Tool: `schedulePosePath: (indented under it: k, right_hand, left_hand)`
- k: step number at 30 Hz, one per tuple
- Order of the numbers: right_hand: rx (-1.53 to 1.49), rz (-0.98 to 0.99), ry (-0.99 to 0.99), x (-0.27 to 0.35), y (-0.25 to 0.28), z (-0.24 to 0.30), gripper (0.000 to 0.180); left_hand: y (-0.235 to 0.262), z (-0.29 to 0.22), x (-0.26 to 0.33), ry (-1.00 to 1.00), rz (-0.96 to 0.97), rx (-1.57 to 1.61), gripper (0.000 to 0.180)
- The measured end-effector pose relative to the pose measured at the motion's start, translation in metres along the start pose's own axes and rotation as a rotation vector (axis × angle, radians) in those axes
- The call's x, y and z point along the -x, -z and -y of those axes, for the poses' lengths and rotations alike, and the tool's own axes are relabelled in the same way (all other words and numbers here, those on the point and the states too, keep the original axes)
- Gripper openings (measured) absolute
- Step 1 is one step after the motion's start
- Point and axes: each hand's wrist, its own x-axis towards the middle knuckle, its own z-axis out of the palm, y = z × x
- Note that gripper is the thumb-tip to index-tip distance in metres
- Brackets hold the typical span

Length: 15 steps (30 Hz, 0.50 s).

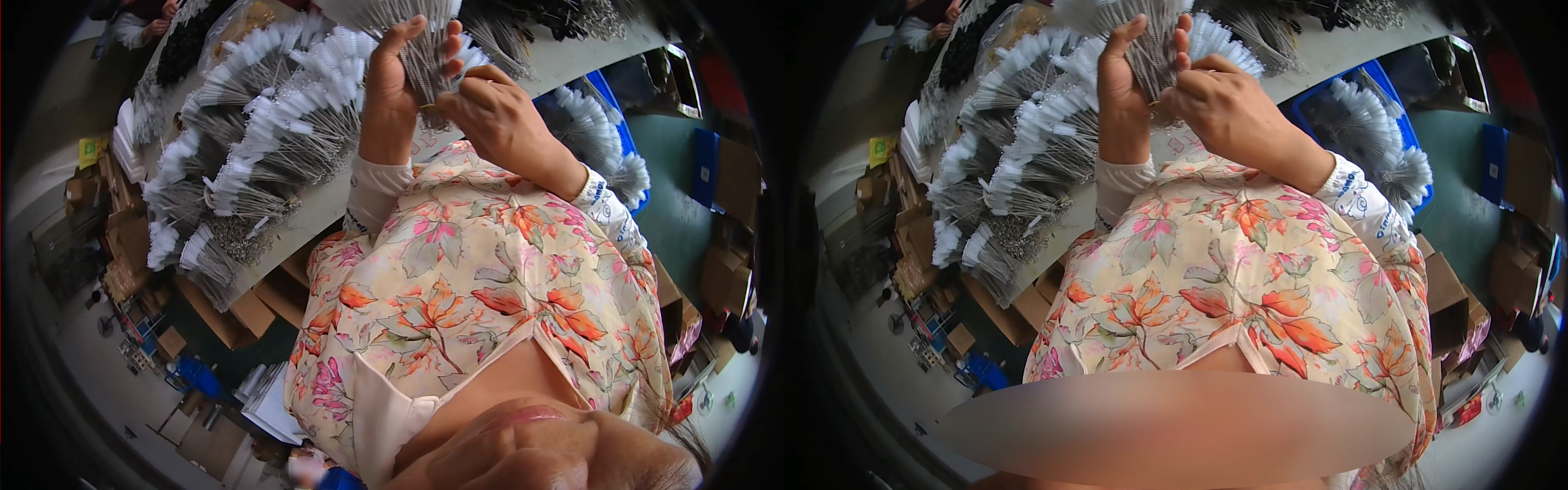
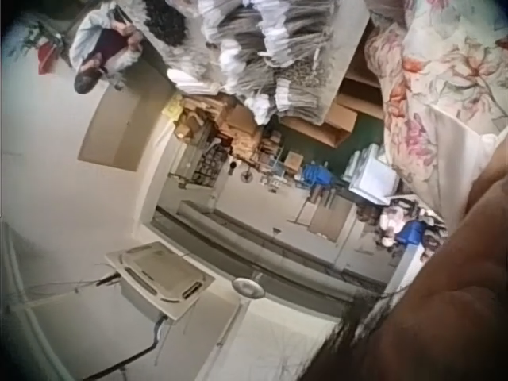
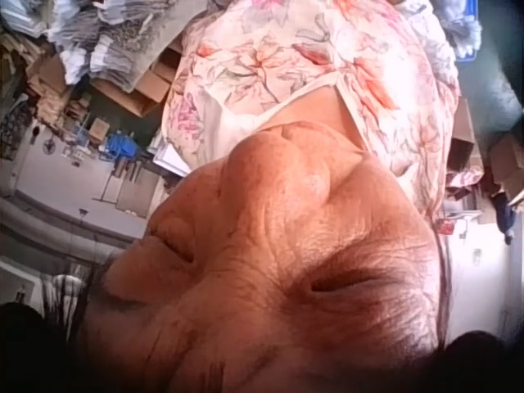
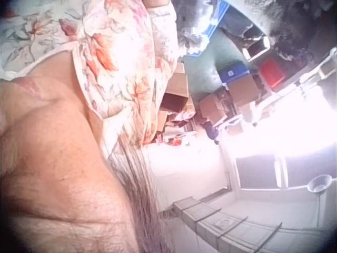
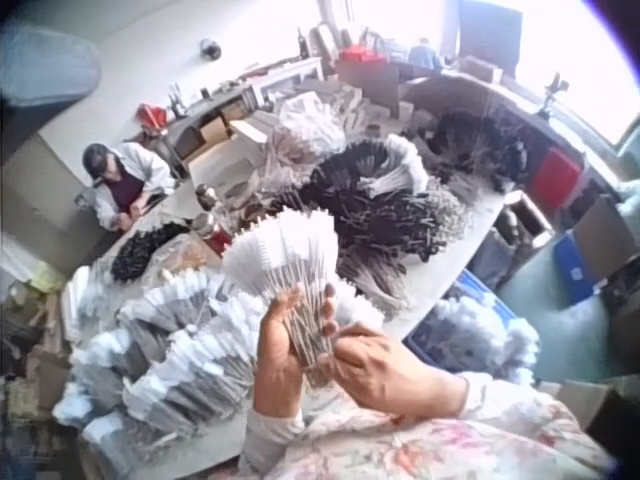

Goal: The person is bundling small cleaning brushes and attaching metal rings to them.

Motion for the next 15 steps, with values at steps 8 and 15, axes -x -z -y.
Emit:
schedulePosePath:
  k: [8,15]
  right_hand:
    - [-0.983,-0.122,-0.239,0.02,0.044,0.009,0.013]
    - [-1.747,-0.127,-0.867,0.049,0.01,-0.07,0.008]
  left_hand:
    - [-0.031,0.007,0.019,-0.312,0.126,0.344,0.041]
    - [-0.033,0.006,0.014,-0.814,0.083,-0.525,0.029]
